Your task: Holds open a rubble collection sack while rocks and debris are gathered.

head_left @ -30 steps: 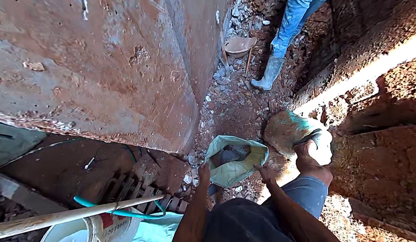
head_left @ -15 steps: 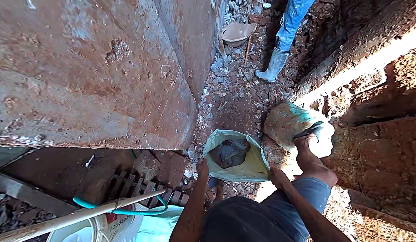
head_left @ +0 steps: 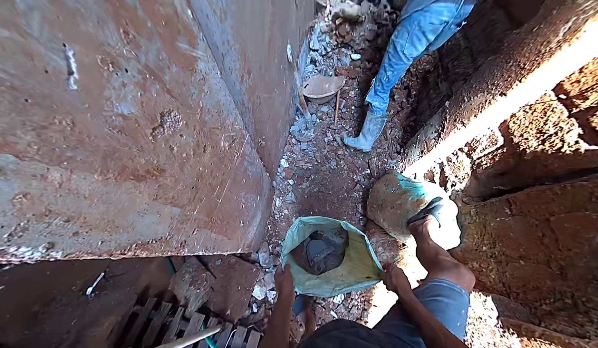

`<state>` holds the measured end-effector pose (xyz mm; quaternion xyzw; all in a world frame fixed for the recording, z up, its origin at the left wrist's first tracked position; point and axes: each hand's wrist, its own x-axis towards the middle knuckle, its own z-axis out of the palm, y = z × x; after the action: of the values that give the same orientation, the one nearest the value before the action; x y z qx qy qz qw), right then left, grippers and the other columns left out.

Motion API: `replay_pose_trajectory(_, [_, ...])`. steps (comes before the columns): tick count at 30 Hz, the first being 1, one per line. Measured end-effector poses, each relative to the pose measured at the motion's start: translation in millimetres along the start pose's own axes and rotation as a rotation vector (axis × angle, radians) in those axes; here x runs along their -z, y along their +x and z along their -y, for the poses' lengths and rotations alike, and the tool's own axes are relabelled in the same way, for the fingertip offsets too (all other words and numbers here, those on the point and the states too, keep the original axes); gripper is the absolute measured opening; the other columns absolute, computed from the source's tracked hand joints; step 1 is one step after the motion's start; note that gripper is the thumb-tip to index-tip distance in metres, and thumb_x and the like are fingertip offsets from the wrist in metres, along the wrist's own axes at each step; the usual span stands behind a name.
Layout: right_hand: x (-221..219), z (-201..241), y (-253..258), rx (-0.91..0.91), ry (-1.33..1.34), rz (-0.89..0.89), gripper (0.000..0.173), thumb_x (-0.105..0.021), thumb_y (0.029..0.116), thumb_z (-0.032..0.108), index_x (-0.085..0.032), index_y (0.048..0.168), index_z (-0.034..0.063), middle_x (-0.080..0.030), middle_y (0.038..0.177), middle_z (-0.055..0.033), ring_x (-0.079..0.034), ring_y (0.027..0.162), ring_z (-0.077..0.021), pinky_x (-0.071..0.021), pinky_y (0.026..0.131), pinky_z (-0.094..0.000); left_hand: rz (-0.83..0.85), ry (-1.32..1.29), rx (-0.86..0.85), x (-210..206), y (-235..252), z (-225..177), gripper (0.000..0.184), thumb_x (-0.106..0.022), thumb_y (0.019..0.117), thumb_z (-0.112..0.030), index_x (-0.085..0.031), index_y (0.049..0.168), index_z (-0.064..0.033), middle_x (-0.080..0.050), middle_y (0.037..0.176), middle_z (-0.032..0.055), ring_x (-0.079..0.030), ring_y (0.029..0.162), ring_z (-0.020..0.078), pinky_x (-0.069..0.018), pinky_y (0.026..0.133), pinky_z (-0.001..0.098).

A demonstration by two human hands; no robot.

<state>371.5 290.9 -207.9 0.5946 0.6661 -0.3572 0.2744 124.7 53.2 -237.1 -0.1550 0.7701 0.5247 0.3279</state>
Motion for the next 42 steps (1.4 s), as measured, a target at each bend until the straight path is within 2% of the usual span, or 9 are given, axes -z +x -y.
replay_pose_trajectory(3, [6.3,11.6,-8.9,-0.007,-0.066,-0.068,0.057,-0.065,0.0967,0.046,-0.060,0.139,0.0084,-0.067,0.130,-0.0214,-0.064,0.123,-0.0397,-0.0506,0.099,-0.0617,-0.005,0.023,-0.002,1.6,-1.6,0.5,0.036,-0.050,0.1092,-0.018,-0.059,0.131,0.0099,-0.059,0.131,0.0322,-0.056,0.124,0.0411,-0.0426,0.106,0.0564])
replay_pose_trajectory(6, [4.9,21.0,-3.6,0.010,-0.070,-0.108,0.071,-0.067,0.0933,0.056,-0.053,0.147,0.0105,-0.063,0.138,-0.0206,-0.062,0.126,-0.0390,-0.0501,0.101,-0.0605,-0.007,0.043,0.001,2.5,-1.4,2.6,0.037,-0.050,0.1092,-0.019,-0.059,0.132,0.0095,-0.059,0.132,0.0330,-0.055,0.126,0.0429,-0.0418,0.107,0.0584])
replay_pose_trajectory(9, [3.4,38.5,1.2,0.027,-0.056,-0.149,0.077,-0.068,0.0923,0.056,-0.048,0.150,0.0086,-0.060,0.141,-0.0217,-0.062,0.125,-0.0392,-0.0506,0.101,-0.0594,-0.008,0.057,0.007,2.6,-1.3,6.5,0.038,-0.050,0.1092,-0.020,-0.059,0.131,0.0091,-0.058,0.133,0.0335,-0.054,0.127,0.0443,-0.0415,0.107,0.0598])
replay_pose_trajectory(16, [-9.4,64.0,15.8,0.004,-0.121,-0.148,0.059,-0.057,0.1003,0.037,-0.047,0.150,0.0069,-0.062,0.137,-0.0228,-0.063,0.124,-0.0398,-0.0527,0.098,-0.0587,0.009,0.078,-0.038,5.6,-1.0,17.5,0.043,-0.047,0.1099,-0.024,-0.056,0.133,0.0117,-0.056,0.133,0.0363,-0.053,0.126,0.0463,-0.0405,0.107,0.0608])
replay_pose_trajectory(21, [-13.1,59.0,20.9,-0.003,-0.122,-0.134,0.044,-0.055,0.1012,0.027,-0.057,0.141,0.0080,-0.064,0.136,-0.0209,-0.063,0.125,-0.0381,-0.0530,0.097,-0.0582,-0.012,0.076,-0.033,4.9,-0.7,21.0,0.042,-0.047,0.1101,-0.023,-0.057,0.133,0.0112,-0.056,0.133,0.0362,-0.053,0.126,0.0465,-0.0403,0.107,0.0610])
replay_pose_trajectory(23, [-11.2,51.7,22.0,0.013,-0.112,-0.158,0.040,-0.053,0.1022,0.026,-0.062,0.136,0.0069,-0.065,0.134,-0.0214,-0.063,0.124,-0.0390,-0.0515,0.097,-0.0596,-0.006,0.074,-0.039,3.2,1.0,24.0,0.042,-0.046,0.1102,-0.022,-0.058,0.132,0.0112,-0.057,0.132,0.0357,-0.054,0.126,0.0458,-0.0404,0.107,0.0602])
replay_pose_trajectory(27, [3.0,46.3,16.5,-0.002,-0.083,-0.124,0.038,-0.050,0.1066,0.026,-0.061,0.136,0.0048,-0.063,0.137,-0.0230,-0.061,0.128,-0.0391,-0.0501,0.102,-0.0582,0.022,0.061,-0.041,2.1,1.6,15.8,0.041,-0.045,0.1108,-0.022,-0.058,0.133,0.0098,-0.057,0.134,0.0341,-0.054,0.128,0.0441,-0.0399,0.108,0.0593])
replay_pose_trajectory(33, [6.6,38.6,22.4,0.014,-0.039,-0.139,0.037,-0.052,0.1065,0.027,-0.062,0.137,0.0080,-0.064,0.135,-0.0229,-0.062,0.126,-0.0401,-0.0494,0.102,-0.0596,0.048,0.073,-0.060,3.9,4.9,11.1,0.039,-0.046,0.1105,-0.020,-0.060,0.130,0.0100,-0.060,0.129,0.0332,-0.057,0.123,0.0425,-0.0419,0.106,0.0579])
replay_pose_trajectory(42, [3.3,49.0,16.8,0.023,-0.055,-0.127,0.036,-0.050,0.1067,0.025,-0.064,0.133,0.0047,-0.064,0.134,-0.0246,-0.062,0.126,-0.0407,-0.0493,0.102,-0.0594,0.073,0.073,-0.051,12.3,0.1,8.4,0.037,-0.046,0.1105,-0.018,-0.061,0.127,0.0103,-0.061,0.127,0.0324,-0.058,0.120,0.0411,-0.0421,0.105,0.0565])
